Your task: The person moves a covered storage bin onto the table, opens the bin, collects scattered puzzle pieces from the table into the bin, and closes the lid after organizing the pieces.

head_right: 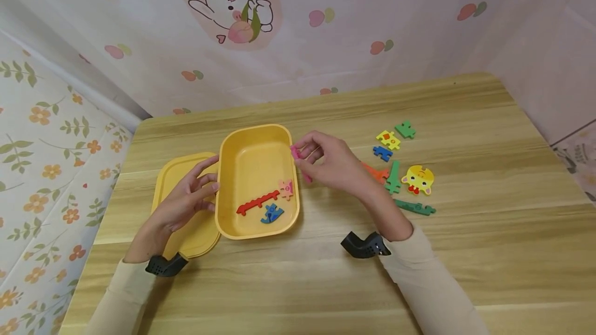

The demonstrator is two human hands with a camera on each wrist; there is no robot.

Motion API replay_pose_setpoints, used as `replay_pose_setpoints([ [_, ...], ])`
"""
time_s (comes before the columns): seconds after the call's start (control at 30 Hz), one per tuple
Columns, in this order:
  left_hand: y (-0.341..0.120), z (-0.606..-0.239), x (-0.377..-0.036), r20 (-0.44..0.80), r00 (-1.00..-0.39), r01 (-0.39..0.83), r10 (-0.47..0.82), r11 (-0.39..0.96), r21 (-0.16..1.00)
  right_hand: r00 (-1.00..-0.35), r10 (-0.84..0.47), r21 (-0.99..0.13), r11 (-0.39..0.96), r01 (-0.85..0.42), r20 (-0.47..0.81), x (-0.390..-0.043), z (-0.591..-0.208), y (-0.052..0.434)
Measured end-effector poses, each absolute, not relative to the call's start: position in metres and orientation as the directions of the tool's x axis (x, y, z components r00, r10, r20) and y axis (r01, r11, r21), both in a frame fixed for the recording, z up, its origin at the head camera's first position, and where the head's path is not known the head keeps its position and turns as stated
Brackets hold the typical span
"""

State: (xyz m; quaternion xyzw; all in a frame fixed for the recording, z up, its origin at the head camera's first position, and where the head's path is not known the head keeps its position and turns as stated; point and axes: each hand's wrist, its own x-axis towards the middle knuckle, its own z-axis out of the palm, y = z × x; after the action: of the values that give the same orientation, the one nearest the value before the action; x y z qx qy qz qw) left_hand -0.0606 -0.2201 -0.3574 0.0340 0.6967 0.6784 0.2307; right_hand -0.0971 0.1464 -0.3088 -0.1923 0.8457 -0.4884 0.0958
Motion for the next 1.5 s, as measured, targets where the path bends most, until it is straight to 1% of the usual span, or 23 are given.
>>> replay_pose_setpoints([
  [0.57,-0.218,-0.360,-0.061,-0.289,-0.886,-0.282,0.362,0.074,0.957,-0.869,-0.494,-0.898,0.377,-0.228,0.013,-0.086,-0.314,0.131],
  [0.9,-0.214,-0.353,-0.065,-0.279,-0.888,-0.270,0.366,0.077,0.960,-0.847,-0.522,-0.860,0.382,-0.339,0.102,-0.082,-0.314,0.122],
  [1.17,-0.217,-0.353,-0.063,-0.289,-0.889,-0.275,0.356,0.090,0.957,-0.821,-0.556,-0.836,0.383,-0.393,0.131,-0.077,-0.314,0.114],
  [1.5,-0.219,-0.354,-0.061,-0.285,-0.887,-0.279,0.362,0.071,0.958,-0.811,-0.553,-0.745,0.457,-0.485,0.189,-0.076,-0.316,0.110],
])
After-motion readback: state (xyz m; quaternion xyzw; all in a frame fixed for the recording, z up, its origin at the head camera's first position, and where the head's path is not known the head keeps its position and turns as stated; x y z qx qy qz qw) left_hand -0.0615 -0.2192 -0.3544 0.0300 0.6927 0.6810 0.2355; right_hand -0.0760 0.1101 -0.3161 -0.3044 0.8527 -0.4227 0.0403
